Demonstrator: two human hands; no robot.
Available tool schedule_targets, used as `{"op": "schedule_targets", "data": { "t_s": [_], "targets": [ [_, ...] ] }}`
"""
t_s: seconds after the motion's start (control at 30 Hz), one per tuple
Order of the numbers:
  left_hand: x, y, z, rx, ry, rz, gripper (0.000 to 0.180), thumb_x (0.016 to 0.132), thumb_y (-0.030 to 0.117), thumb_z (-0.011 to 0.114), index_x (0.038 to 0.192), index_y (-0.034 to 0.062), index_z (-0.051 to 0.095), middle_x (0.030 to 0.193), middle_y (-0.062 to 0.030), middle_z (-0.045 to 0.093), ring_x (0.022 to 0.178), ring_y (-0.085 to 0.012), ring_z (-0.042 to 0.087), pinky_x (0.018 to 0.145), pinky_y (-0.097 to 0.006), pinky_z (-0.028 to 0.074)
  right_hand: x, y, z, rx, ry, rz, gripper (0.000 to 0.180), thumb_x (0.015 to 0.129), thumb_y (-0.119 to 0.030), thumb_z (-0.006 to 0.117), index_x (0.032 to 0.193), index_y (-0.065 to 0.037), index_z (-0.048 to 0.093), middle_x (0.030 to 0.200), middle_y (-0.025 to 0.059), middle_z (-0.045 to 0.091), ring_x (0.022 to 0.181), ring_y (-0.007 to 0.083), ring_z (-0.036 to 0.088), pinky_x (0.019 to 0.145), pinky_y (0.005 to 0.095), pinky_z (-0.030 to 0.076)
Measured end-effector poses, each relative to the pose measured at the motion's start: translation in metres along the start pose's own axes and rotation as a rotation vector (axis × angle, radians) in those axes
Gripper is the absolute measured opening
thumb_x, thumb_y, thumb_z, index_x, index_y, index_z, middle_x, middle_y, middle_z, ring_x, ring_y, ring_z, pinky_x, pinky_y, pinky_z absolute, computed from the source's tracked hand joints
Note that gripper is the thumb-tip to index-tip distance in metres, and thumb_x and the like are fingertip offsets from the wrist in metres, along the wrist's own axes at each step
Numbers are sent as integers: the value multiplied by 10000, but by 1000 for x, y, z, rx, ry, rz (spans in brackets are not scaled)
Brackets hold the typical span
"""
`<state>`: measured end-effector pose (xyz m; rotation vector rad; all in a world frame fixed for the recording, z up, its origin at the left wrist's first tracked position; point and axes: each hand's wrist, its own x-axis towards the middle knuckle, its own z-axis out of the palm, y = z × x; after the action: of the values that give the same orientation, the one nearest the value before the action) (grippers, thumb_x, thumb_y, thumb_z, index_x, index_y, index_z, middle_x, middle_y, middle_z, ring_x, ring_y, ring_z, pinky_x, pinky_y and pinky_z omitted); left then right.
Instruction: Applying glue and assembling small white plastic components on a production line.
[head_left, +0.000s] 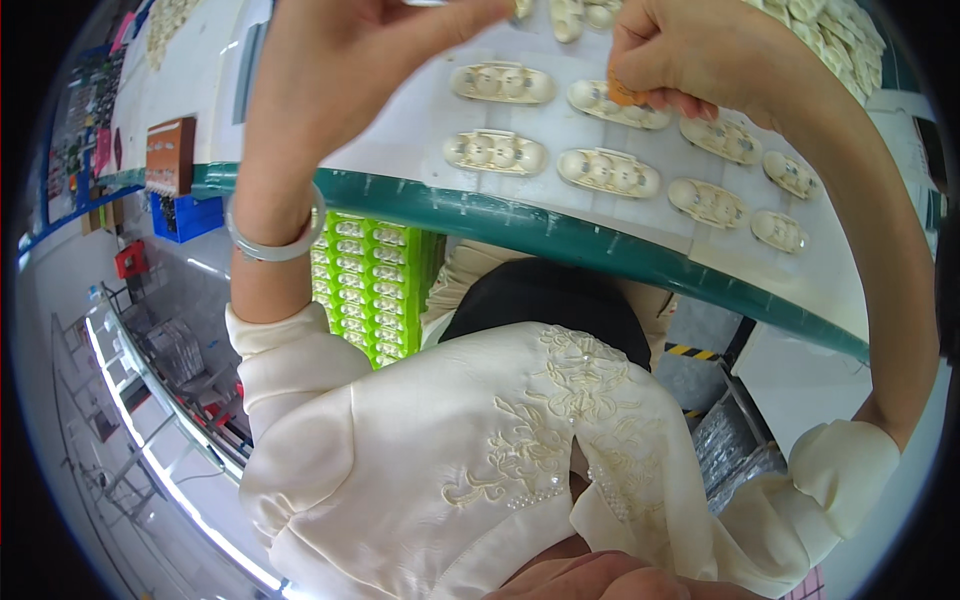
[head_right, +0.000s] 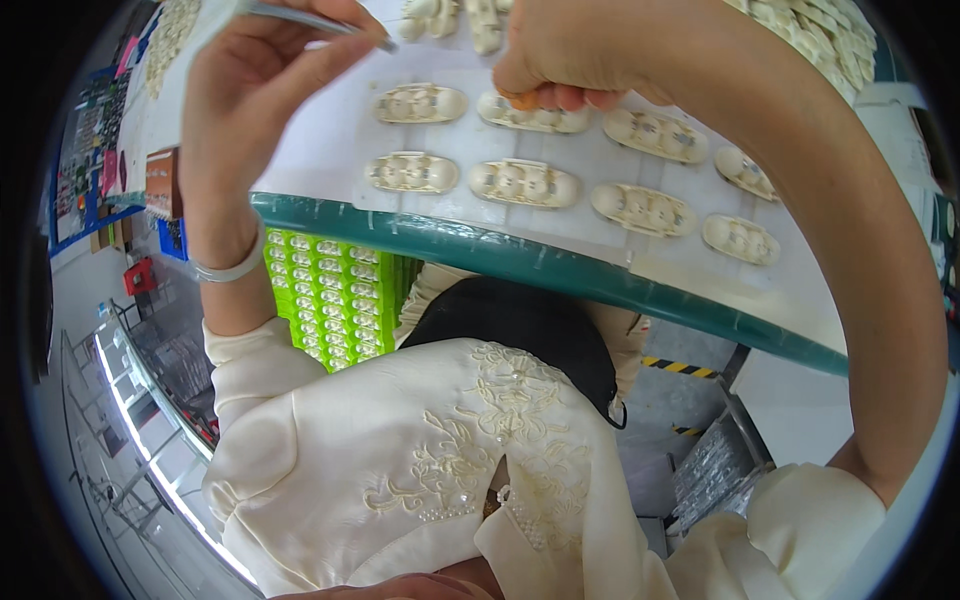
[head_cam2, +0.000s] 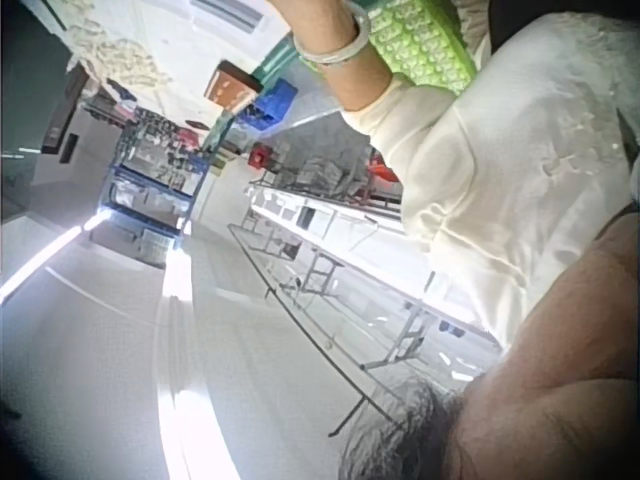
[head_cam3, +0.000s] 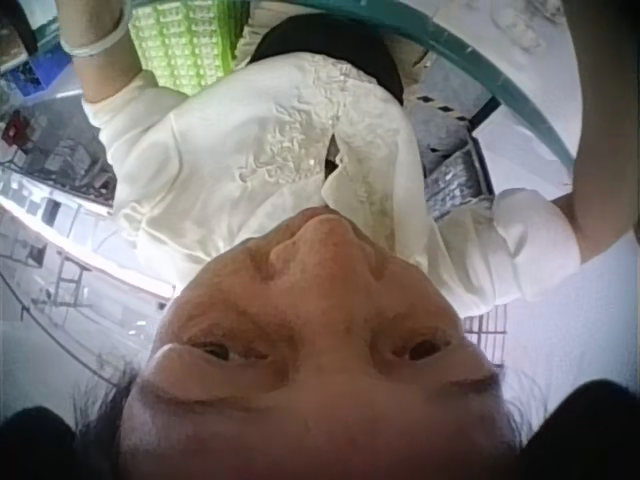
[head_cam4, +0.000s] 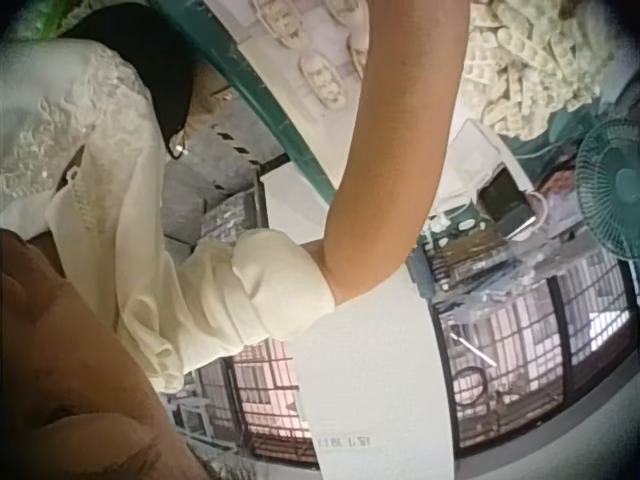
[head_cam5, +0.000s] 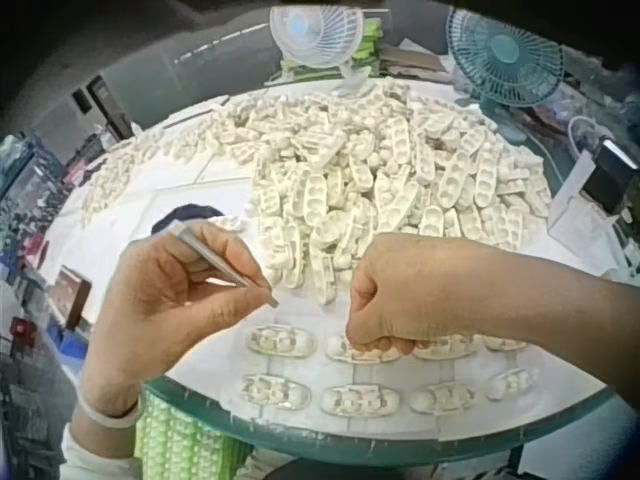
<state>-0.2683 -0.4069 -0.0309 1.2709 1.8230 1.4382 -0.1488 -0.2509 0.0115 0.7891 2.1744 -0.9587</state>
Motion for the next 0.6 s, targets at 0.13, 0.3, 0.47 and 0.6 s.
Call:
{"op": "schedule_targets", "data": {
  "t_s": [0.13, 0.3, 0.47, 0.6],
  "targets": [
    [-13, -10, -7, 29, -141, -148, 117, 804, -10, 666, 892, -38, 594, 859, -66, 618, 798, -123, 616, 744, -239, 530, 0, -9, 1, -39, 12, -14, 188, 748, -171, 650, 776, 14, 672, 632, 72, 631, 540, 122, 580, 515, 249, 449],
    [-13, -24, -5, -28, -201, -182, 93, 823, -2, 649, 888, -33, 592, 867, -65, 620, 800, -114, 618, 737, -233, 532, 4, -11, -1, -58, -43, 27, 186, 756, -163, 647, 800, 16, 675, 644, 77, 632, 544, 118, 580, 507, 246, 450],
    [-10, -32, -9, -85, -248, -137, 103, 825, 10, 654, 895, -26, 588, 843, -56, 626, 782, -109, 623, 727, -221, 526, 18, 17, 10, 42, 20, -61, 128, 755, -78, 597, 817, 22, 648, 585, 59, 575, 435, 69, 491, 396, 205, 361],
    [-11, -36, -12, -135, -270, -158, 103, 822, 10, 659, 897, -16, 592, 804, -50, 633, 764, -102, 624, 715, -211, 518, 24, 25, 15, 139, 71, -181, 77, 708, -31, 588, 753, 26, 612, 549, 58, 543, 339, 38, 424, 301, 183, 291]
  ]
}}
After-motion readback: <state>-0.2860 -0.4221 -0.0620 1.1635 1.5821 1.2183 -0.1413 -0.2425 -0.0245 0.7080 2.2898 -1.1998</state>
